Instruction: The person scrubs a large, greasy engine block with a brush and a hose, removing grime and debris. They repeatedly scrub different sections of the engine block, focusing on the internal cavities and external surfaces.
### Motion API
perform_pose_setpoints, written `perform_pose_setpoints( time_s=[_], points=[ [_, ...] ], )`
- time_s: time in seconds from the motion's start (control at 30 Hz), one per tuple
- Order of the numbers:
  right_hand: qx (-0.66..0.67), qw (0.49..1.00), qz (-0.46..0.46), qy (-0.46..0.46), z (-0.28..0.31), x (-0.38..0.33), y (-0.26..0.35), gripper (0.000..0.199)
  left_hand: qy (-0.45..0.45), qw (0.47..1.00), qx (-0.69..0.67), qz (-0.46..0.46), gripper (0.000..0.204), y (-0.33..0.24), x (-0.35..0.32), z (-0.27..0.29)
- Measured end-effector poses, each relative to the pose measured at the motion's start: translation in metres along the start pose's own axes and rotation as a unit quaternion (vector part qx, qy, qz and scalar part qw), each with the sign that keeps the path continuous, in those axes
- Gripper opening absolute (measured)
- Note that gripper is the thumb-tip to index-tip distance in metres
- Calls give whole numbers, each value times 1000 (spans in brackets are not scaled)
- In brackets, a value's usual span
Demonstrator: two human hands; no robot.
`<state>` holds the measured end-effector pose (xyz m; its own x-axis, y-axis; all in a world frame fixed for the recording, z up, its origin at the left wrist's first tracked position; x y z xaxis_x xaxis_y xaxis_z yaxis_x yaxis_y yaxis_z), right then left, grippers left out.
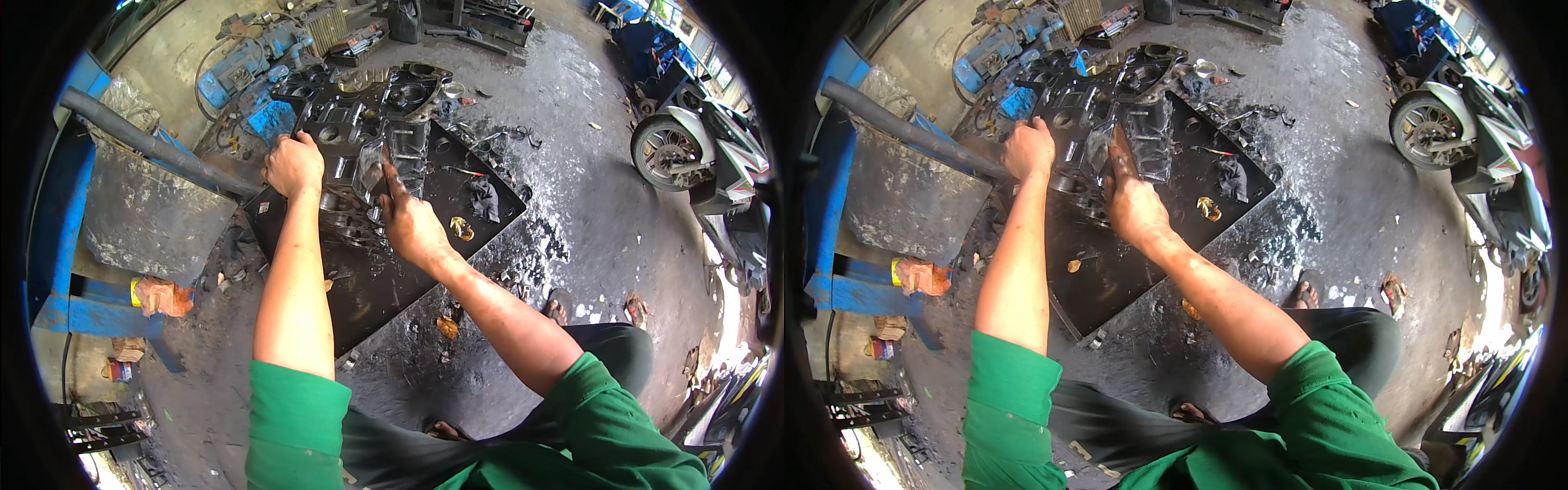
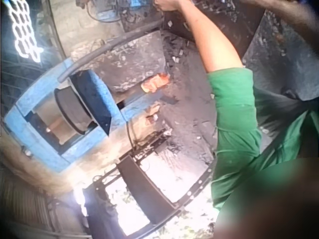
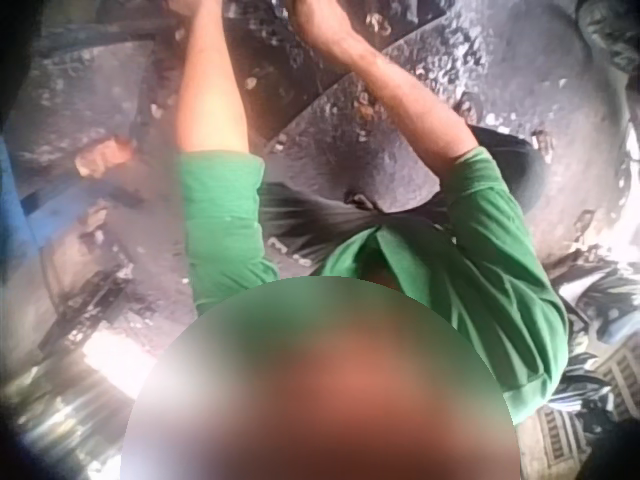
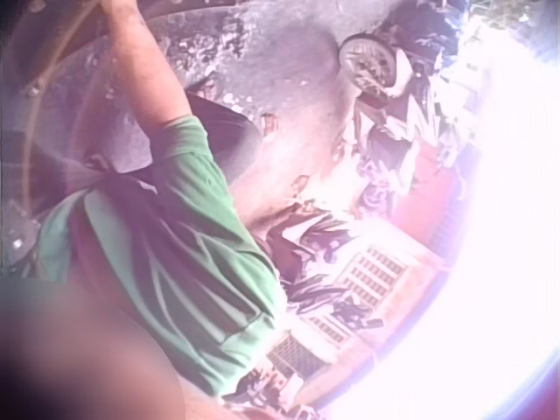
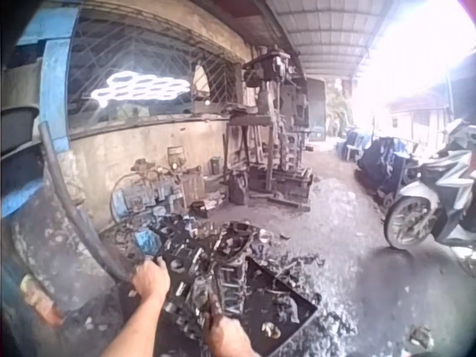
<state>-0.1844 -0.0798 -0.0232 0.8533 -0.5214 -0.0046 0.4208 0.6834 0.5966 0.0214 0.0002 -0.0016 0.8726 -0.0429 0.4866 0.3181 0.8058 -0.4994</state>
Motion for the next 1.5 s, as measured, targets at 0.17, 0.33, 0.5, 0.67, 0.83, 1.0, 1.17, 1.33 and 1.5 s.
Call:
perform_pose_setpoints(
  time_s=[0.17, 0.33, 0.5, 0.67, 0.83, 1.0, 1.17, 1.33, 1.5],
  points=[
    [-52, 998, 26, 27, 8, -18, -10, 55, 13, 1000, 1, 7, 36, -3, 1, 3],
    [9, 997, 24, -74, -7, -3, -8, 57, 10, 1000, -2, 9, 38, 0, 1, 1],
    [-62, 993, 62, -74, -36, -14, -26, 62, 15, 1000, 2, 11, 39, 3, 0, -2],
    [-104, 986, 122, -35, -26, -17, -46, 61, 13, 1000, -7, 19, 39, -2, 3, 0],
    [-129, 981, 141, -33, -30, -15, -47, 66, 34, 999, 10, 21, 40, -4, 1, 3],
    [-186, 966, 171, -46, -53, -13, -106, 69, 43, 999, 6, 26, 43, -4, 0, 6],
    [-265, 947, 58, 175, -69, 10, -251, 64, 23, 1000, 1, 17, 46, -2, 3, 2],
    [-253, 911, 179, 272, -102, 78, -363, 47, 17, 999, -16, 32, 45, 4, 6, -2],
    [-269, 960, 74, 28, -122, 215, -419, 41, 5, 1000, -24, -8, 48, 9, 6, -1]
  ],
)
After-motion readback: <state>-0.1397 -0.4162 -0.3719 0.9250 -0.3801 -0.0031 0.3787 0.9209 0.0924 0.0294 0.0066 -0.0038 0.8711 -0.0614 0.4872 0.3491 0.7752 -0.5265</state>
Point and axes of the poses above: each hand's wrist, its own x-axis towards the middle knuckle, its own z-axis out of the back of the hand, y = z × x, the point moved 2 cm from there along x, towards the middle knuckle, and after that the axes turned 13 degrees about -x, right-handed, at the moved point
